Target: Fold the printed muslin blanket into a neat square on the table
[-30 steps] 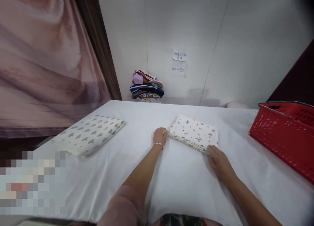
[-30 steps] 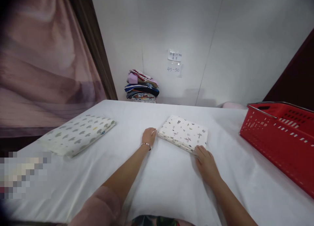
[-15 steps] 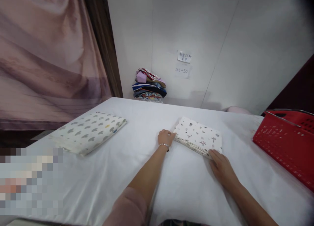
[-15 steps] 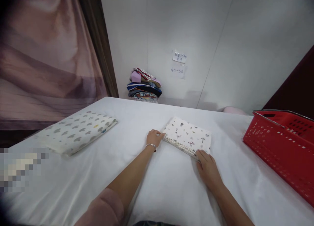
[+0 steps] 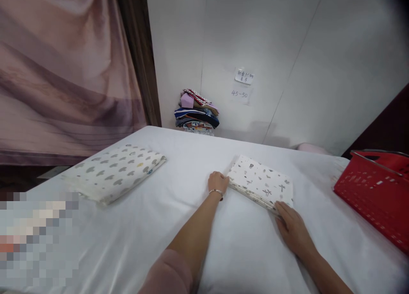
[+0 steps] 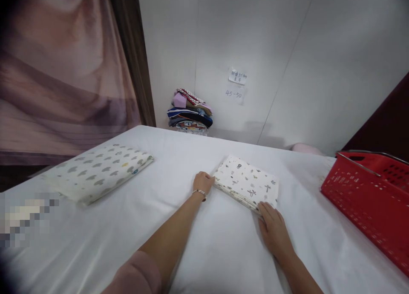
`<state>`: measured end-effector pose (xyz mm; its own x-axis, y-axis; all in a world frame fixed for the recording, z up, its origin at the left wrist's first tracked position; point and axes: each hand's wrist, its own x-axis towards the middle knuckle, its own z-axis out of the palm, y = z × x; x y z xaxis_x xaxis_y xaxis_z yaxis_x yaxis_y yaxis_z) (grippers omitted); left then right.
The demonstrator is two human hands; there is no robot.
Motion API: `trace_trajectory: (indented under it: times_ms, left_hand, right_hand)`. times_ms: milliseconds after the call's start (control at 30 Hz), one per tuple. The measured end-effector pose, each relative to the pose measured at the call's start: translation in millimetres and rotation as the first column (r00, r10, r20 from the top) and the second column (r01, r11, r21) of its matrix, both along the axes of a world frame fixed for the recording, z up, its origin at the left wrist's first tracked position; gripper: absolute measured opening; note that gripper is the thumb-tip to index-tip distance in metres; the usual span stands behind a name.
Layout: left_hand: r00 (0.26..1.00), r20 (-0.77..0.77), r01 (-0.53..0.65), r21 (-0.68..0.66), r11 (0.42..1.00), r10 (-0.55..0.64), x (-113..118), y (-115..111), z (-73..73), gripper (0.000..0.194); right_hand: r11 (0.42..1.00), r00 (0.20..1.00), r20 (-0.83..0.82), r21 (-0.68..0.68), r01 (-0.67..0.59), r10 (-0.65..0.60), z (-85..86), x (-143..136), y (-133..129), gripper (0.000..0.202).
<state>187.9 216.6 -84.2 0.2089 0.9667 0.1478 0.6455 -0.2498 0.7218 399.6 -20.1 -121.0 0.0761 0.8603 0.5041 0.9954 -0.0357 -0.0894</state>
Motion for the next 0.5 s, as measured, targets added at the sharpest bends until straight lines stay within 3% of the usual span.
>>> trace_trajectory:
  times_ms: [67,167,267,333,400,500]
  left_hand:
    - [1.0,0.0,0.009,0.033,0.999,-0.009,-1,0,-0.8,0.021]
    - [0.998,-0.016,0.068,0.067,0.995,-0.067,-1,-2,-1.1,0.03]
    - [0.989,-0.047,0.144,0.075,0.987,-0.141,-2,-3,-0.9,0.022]
    - [0.988,-0.041,0.155,0.082,0.984,-0.152,-2,-3,-1.6,0.021]
    - [0.988,-0.024,0.153,0.077,0.985,-0.152,-1,-1,-3.2,0.021]
    - [0.987,0.003,0.16,0.06,0.985,-0.161,-1,2,-5.8,0.023]
  right_hand:
    - [1.0,0.997,-0.08,0.028,0.015,-0.013,1.8,0,-1,0.045]
    - [0.981,0.949,-0.275,0.065,0.181,-0.156,8.7,1,-4,0.046]
    - [0.925,0.764,-0.555,-0.025,0.38,-0.329,20.2,5,-4,0.05]
    - [0.894,0.61,-0.683,-0.148,0.423,-0.402,29.0,8,-2,0.056]
    - [0.87,0.53,-0.713,-0.242,0.43,-0.459,36.6,11,2,0.061]
    - [0.859,0.544,-0.677,-0.29,0.422,-0.496,42.4,14,8,0.064]
